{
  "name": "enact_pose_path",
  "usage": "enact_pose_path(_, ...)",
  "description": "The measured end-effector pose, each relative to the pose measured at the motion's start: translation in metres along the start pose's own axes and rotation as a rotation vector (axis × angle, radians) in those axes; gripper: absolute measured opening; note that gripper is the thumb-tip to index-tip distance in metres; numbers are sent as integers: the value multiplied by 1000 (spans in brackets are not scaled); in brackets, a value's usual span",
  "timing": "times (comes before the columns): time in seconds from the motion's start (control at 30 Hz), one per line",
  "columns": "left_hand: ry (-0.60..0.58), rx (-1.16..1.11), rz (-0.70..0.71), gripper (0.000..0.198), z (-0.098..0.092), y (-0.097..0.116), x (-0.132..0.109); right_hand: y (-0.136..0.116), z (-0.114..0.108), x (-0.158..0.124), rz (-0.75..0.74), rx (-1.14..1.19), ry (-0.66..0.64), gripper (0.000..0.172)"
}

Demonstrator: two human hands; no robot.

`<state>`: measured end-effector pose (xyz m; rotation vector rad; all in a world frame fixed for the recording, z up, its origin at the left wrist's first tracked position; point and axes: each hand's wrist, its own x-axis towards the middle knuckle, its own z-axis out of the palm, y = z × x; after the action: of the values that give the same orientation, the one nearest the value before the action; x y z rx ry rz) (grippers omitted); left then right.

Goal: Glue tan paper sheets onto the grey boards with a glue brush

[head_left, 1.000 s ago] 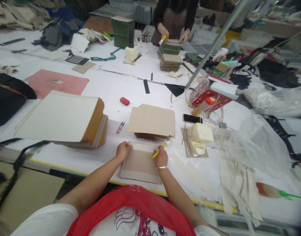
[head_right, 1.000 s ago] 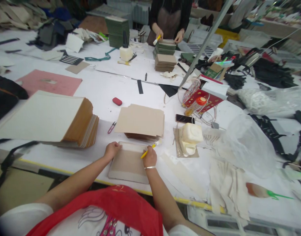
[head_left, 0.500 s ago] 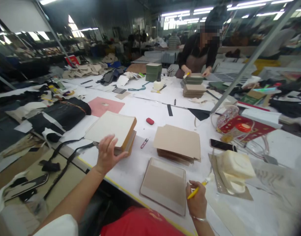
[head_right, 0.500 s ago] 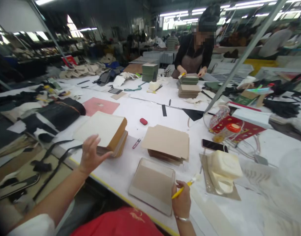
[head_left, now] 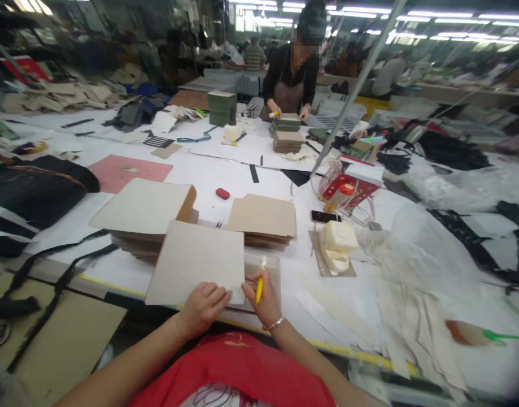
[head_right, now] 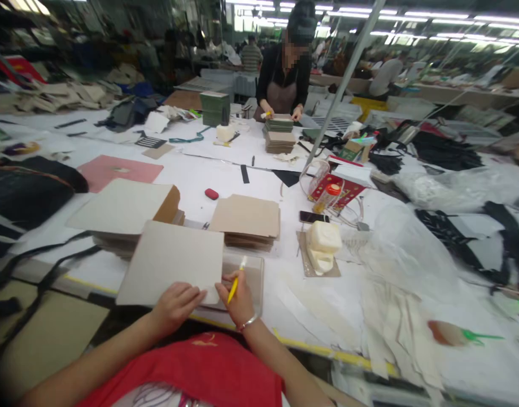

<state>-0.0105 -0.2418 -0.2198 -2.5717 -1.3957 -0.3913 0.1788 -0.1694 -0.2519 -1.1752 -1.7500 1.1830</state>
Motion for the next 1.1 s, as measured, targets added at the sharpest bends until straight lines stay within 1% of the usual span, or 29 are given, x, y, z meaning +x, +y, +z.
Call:
enact_pose_path(0.07, -132, -102, 80, 31, 31, 27, 11, 18, -3, -4, 18, -182, 76, 22)
enact_pose_path(0.13, -246, -169, 90, 30, 59, 43, 18, 42, -11, -11, 27, -351, 133, 15)
enact_pose_path(0.2, -317, -192, 49, 28, 82, 48, 21, 69, -21, -17, 44, -466, 142, 13)
enact_pose_path(0.27, -362, -188, -12, 29, 98, 46, 20, 91, -30, -22, 72, -558, 127, 13)
enact_pose_path(0.37, -443, -183, -79, 35, 108, 37, 16, 111, -41, -23, 101, -710, 77, 16)
enact_pose_path(0.43, -485, -185, -91, 32, 109, 33, 16, 113, -48, -20, 86, -815, 53, 21)
enact_pose_path(0.47, -495, -185, -92, 30, 109, 32, 17, 111, -53, -18, 66, -852, 58, 24)
enact_pose_path(0.53, -506, -181, -98, 26, 109, 32, 21, 100, -63, -11, 24, -863, 106, 32)
enact_pose_path(0.57, -508, -179, -101, 25, 109, 34, 22, 92, -67, -7, 8, -829, 133, 36)
enact_pose_path(0.63, -515, -170, -109, 25, 109, 38, 24, 73, -71, 5, 1, -666, 165, 40)
enact_pose_path(0.7, -530, -162, -121, 26, 109, 42, 25, 53, -65, 21, 44, -434, 128, 41)
enact_pose_path(0.73, -537, -159, -127, 26, 109, 44, 25, 45, -58, 29, 80, -323, 75, 42)
enact_pose_path(0.8, -543, -154, -134, 28, 109, 47, 25, 33, -35, 45, 174, -154, -89, 43)
enact_pose_path(0.9, -532, -145, -118, 31, 110, 47, 24, 31, 3, 64, 264, -32, -379, 35)
enact_pose_path(0.97, -522, -147, -101, 32, 112, 46, 23, 37, 23, 73, 263, -16, -493, 28)
enact_pose_path(1.03, -519, -163, -87, 31, 114, 43, 22, 44, 35, 83, 249, -40, -504, 24)
enact_pose_path(1.1, -530, -184, -77, 29, 116, 40, 22, 52, 40, 95, 258, -56, -425, 21)
